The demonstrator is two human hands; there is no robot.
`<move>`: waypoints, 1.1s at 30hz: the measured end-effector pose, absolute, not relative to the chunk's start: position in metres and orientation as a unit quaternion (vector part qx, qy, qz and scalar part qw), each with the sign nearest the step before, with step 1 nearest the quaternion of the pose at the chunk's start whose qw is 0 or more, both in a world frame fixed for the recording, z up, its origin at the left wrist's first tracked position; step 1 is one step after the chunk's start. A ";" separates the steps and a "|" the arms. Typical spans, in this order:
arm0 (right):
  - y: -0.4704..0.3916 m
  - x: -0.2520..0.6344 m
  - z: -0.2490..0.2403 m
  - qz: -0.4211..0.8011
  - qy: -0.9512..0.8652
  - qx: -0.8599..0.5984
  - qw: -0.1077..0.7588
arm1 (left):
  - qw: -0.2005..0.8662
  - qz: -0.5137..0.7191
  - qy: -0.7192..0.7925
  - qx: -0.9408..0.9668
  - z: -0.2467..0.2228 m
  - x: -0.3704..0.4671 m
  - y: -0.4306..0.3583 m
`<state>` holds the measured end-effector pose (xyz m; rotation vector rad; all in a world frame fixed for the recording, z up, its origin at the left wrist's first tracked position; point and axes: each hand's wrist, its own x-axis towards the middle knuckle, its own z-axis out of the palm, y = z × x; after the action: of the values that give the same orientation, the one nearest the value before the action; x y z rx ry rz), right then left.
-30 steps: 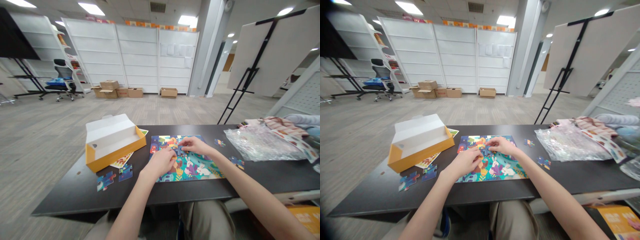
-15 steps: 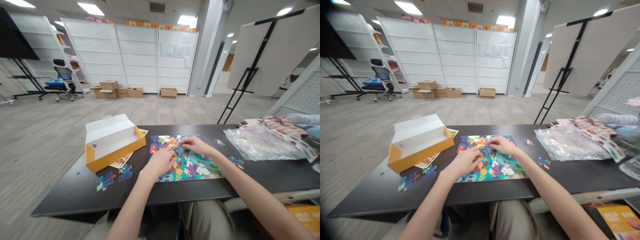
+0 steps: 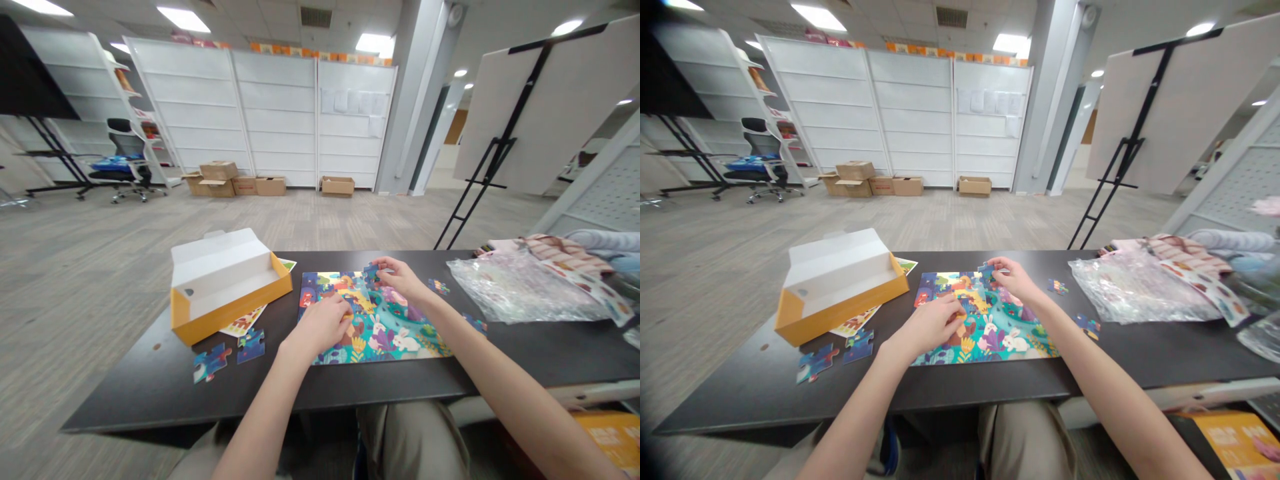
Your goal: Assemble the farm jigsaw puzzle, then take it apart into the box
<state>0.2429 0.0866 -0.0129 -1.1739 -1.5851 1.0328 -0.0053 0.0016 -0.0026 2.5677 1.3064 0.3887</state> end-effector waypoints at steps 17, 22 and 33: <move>0.081 0.236 -0.014 0.417 -0.680 -0.477 0.369 | 0.118 0.129 0.448 0.877 0.000 -0.005 0.001; 0.073 0.235 -0.009 0.434 -0.686 -0.489 0.320 | 0.113 0.126 0.448 0.878 0.000 -0.004 0.001; 0.082 0.235 -0.017 0.398 -0.693 -0.483 0.358 | 0.105 0.127 0.451 0.877 -0.001 -0.004 0.001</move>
<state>0.2346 0.0822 -0.0165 -1.2460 -1.7881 1.0260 -0.0036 0.0011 -0.0006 2.5864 1.3287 0.3746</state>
